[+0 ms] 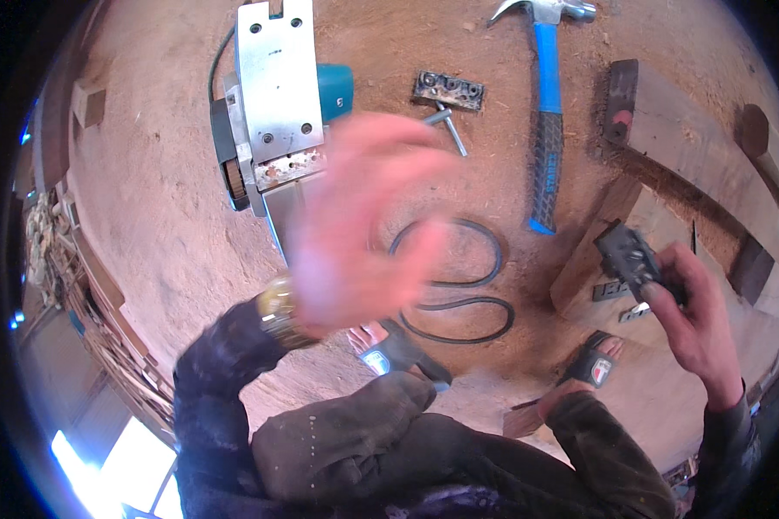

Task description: The person sits on the floor and uses a screwdriver to tighten screws on a small metal bracket. They then attach a black plastic housing to the bracket and secure it with additional screws. Finally, they pick up a power planer and fit the assembled bracket onto its base.

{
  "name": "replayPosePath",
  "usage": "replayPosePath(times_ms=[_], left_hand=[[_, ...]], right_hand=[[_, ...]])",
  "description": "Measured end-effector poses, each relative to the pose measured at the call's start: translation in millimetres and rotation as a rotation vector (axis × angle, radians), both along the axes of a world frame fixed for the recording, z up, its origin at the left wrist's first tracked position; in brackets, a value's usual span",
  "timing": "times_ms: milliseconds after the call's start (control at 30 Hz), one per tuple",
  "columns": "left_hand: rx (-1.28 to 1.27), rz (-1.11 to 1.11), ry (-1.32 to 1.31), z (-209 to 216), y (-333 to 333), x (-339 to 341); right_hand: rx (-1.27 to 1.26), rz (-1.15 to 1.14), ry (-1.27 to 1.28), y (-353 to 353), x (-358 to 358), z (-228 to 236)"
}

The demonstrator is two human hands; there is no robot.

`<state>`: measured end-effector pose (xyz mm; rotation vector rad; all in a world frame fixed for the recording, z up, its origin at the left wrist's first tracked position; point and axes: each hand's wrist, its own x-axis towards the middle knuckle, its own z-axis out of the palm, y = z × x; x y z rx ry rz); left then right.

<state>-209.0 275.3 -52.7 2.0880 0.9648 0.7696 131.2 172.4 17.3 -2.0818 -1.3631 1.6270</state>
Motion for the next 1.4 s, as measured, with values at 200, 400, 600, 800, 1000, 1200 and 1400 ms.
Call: replayPosePath(times_ms=[200,400,600,800,1000,1200,1400], left_hand=[[-0.410,0.818,0.067,11,20,-134],[-0.443,0.625,-0.119,-34,17,-145],[-0.606,0.556,-0.290,-47,33,-143],[-0.559,0.584,-0.273,-43,29,-137],[0.001,0.393,0.009,32,-20,-119],[0.720,-0.024,0.523,78,-52,-125],[0.303,-0.001,0.459,54,-45,-135]], right_hand=[[0.117,0.188,0.016,64,-89,-36],[0.318,-0.193,0.457,76,-174,-80],[0.237,-0.480,0.556,54,-182,-109],[0.158,-0.819,0.807,43,-186,-138],[0.181,-1.094,1.058,84,-191,-122],[0.340,-0.775,1.088,88,-179,-110],[0.192,-0.768,1.474,76,-186,-122]])
